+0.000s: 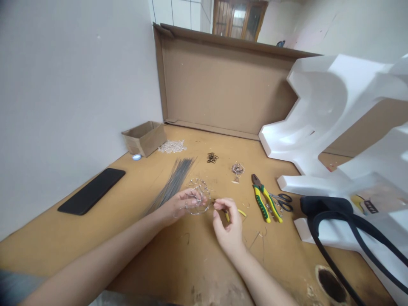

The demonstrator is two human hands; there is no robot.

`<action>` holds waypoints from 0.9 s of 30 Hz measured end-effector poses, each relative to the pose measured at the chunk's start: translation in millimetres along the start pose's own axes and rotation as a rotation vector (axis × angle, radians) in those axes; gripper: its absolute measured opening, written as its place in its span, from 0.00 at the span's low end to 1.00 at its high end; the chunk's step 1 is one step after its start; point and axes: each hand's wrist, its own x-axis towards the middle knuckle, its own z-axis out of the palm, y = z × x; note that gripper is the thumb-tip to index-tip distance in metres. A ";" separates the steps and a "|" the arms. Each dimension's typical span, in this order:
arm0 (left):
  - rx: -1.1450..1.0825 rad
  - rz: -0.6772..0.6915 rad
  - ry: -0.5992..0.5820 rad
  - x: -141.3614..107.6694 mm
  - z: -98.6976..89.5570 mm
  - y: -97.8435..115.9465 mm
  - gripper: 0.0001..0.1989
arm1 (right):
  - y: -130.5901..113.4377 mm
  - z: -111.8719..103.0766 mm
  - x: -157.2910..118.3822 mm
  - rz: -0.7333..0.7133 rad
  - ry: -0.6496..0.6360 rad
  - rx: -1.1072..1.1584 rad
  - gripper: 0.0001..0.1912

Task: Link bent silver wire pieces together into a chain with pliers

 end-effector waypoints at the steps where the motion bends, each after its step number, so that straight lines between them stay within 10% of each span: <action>1: -0.016 -0.008 -0.006 -0.1 0.1 0.5 0.11 | -1.1 0.1 -0.1 -0.010 -0.002 -0.026 0.13; 7: -0.034 -0.094 0.026 0.4 1.7 -3.7 0.12 | -2.0 3.7 0.9 -0.100 -0.185 -0.216 0.21; 21: 0.341 -0.076 -0.127 -1.7 -14.3 6.8 0.17 | 6.0 2.3 5.5 -0.023 -0.083 -0.306 0.14; 25: 0.720 0.256 0.157 -5.8 -10.8 15.4 0.15 | 12.7 0.0 6.7 -0.030 -0.169 -0.434 0.13; 27: 1.004 0.393 0.115 -9.8 -2.5 19.3 0.14 | 15.6 0.0 6.4 -0.035 -0.217 -0.466 0.14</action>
